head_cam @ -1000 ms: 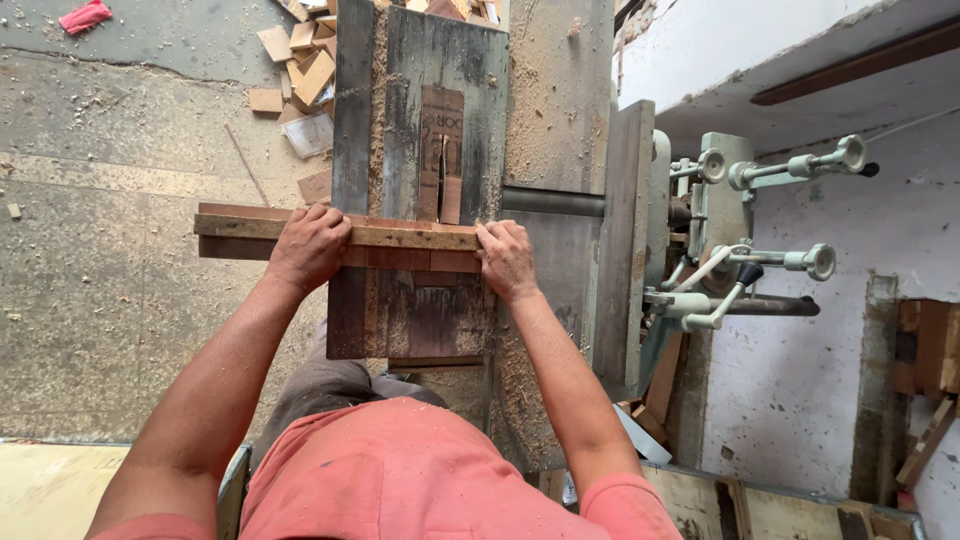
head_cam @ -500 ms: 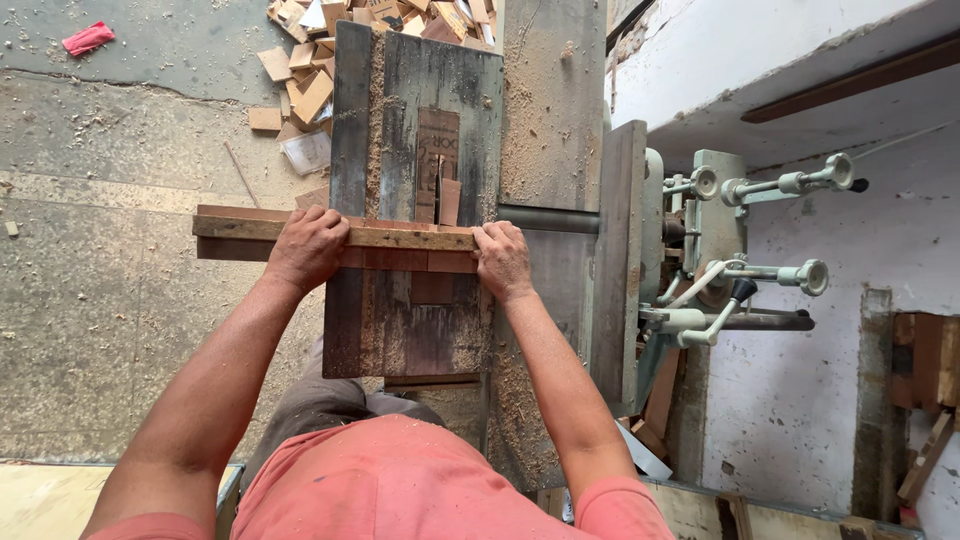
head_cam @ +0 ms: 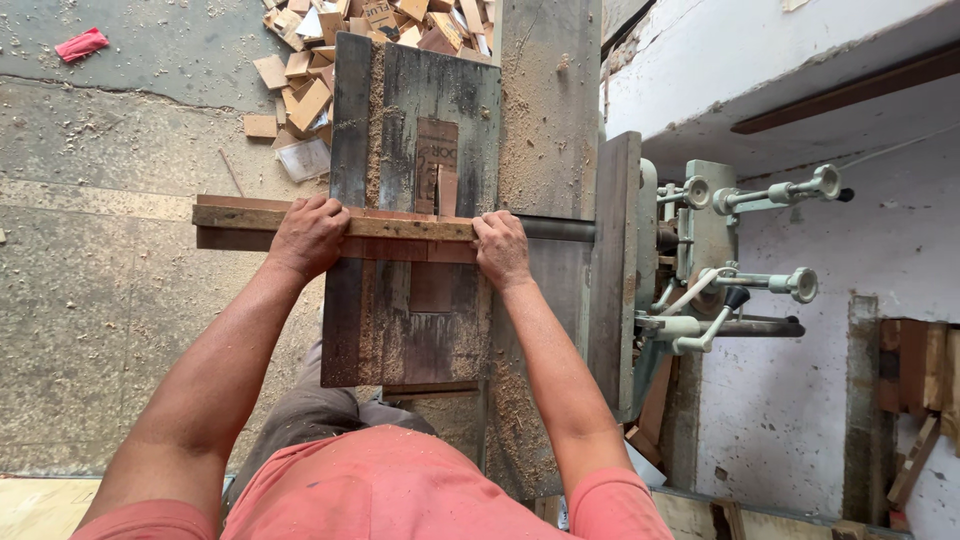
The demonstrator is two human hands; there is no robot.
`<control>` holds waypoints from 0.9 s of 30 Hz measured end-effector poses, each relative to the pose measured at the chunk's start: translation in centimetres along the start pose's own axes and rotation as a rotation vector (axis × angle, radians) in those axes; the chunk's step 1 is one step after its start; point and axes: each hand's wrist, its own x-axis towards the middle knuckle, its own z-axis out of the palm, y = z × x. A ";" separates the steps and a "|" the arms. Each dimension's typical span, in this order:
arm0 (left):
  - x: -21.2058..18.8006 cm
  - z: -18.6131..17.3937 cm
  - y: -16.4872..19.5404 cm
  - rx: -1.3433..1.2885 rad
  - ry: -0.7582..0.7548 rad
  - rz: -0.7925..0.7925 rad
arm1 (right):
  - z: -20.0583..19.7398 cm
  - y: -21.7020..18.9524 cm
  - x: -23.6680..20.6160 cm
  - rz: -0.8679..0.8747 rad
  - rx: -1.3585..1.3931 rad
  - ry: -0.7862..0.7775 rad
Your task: The person uses a table saw to cut a large plywood sheet into smaller rectangular pieces. They guide the sheet through the saw blade, then handle and stack the cut pieces on the table.
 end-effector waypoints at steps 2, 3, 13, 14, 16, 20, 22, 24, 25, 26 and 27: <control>0.4 -0.2 -0.1 0.002 -0.018 -0.007 | 0.3 0.3 0.4 -0.008 -0.010 -0.001; 0.7 -0.2 -0.2 0.004 -0.030 -0.007 | 0.4 0.5 0.6 -0.022 -0.022 0.009; 0.7 -0.1 -0.2 0.020 -0.028 0.011 | 0.6 0.6 0.5 0.003 -0.045 -0.032; 0.7 0.0 -0.3 0.025 -0.026 0.013 | 0.6 0.6 0.5 0.001 -0.038 -0.021; 0.9 0.4 -0.4 0.034 -0.021 0.013 | 0.7 0.5 0.6 -0.005 -0.025 -0.002; 2.0 0.7 -1.2 0.078 -0.056 -0.018 | 0.5 0.8 2.1 0.068 -0.114 -0.098; 2.5 0.2 -2.0 -0.018 -0.001 -0.092 | -0.5 1.4 2.9 0.140 -0.096 -0.087; 2.6 -0.7 -3.4 0.058 0.008 -0.075 | -1.9 2.4 3.4 0.095 -0.120 0.022; 2.4 -1.3 -4.1 0.094 0.011 -0.069 | -2.9 2.9 3.4 0.072 -0.132 0.074; 2.1 -2.2 -5.0 0.051 0.036 -0.076 | -4.0 3.5 3.9 0.059 -0.169 0.086; 1.5 -3.2 -5.9 0.008 0.058 -0.087 | -5.1 3.9 4.4 0.045 -0.203 0.095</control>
